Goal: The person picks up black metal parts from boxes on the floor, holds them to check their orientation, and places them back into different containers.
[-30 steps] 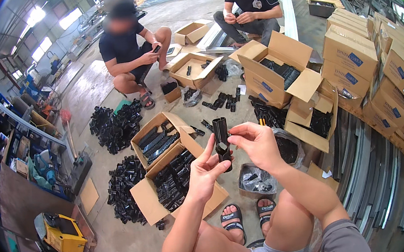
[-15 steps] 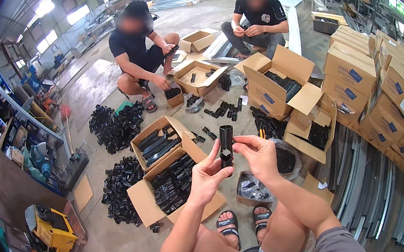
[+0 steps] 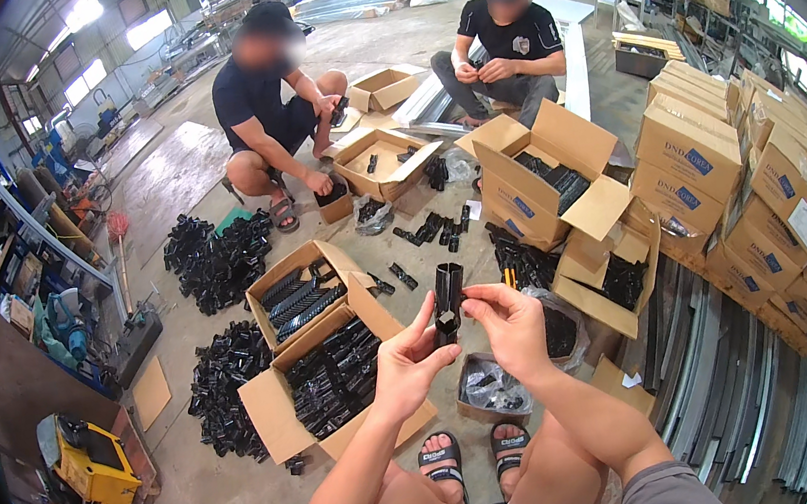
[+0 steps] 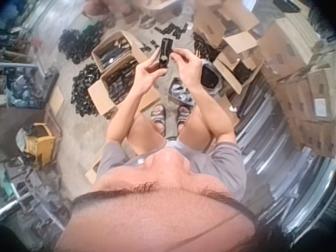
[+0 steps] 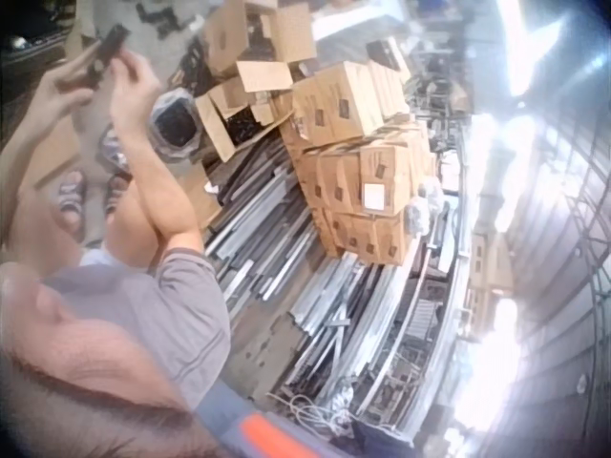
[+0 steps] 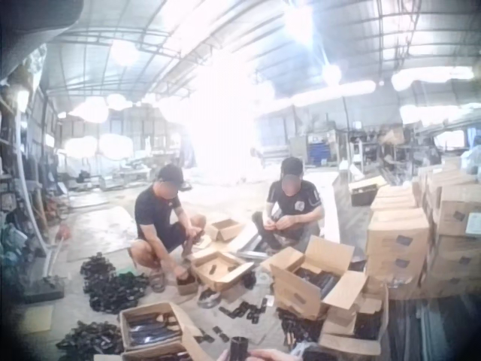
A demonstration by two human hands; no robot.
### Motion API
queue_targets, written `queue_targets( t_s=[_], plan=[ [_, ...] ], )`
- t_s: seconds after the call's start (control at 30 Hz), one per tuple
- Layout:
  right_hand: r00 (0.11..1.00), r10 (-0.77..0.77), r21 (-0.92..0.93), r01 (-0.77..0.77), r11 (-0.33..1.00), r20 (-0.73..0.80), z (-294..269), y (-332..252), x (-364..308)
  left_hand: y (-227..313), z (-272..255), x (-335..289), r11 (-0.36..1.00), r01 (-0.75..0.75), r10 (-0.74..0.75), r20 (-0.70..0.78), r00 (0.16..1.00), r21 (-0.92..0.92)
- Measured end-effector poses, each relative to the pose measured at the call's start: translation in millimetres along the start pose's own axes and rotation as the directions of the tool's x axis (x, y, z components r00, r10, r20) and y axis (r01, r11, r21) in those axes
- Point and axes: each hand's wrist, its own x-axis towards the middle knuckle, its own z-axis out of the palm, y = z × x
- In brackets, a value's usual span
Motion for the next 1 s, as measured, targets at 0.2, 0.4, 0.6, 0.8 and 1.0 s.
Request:
queue_targets(
  t_s=[0.2,0.4,0.6,0.8,1.0],
  plan=[
    [0.998,-0.060,-0.034,0.060,0.998,-0.002,-3,7,0,0,2,3,0.995,0.029,-0.028,0.018,0.999,-0.095],
    [1.000,0.018,0.133,-0.020,0.991,0.015,-1,10,1,0,0,3,0.997,0.021,-0.020,0.018,1.000,-0.080],
    [0.996,0.076,0.155,-0.081,0.985,0.043,-2,9,3,-2,-1,2,0.998,0.006,-0.005,0.013,1.000,-0.068],
    [0.995,0.085,0.126,-0.090,0.988,0.044,-5,7,6,-4,-1,4,0.999,-0.001,0.001,0.012,1.000,-0.034],
    [0.994,0.100,0.143,-0.106,0.984,0.045,-4,12,5,-4,-2,4,1.000,-0.002,0.002,0.017,1.000,-0.031]
  ],
)
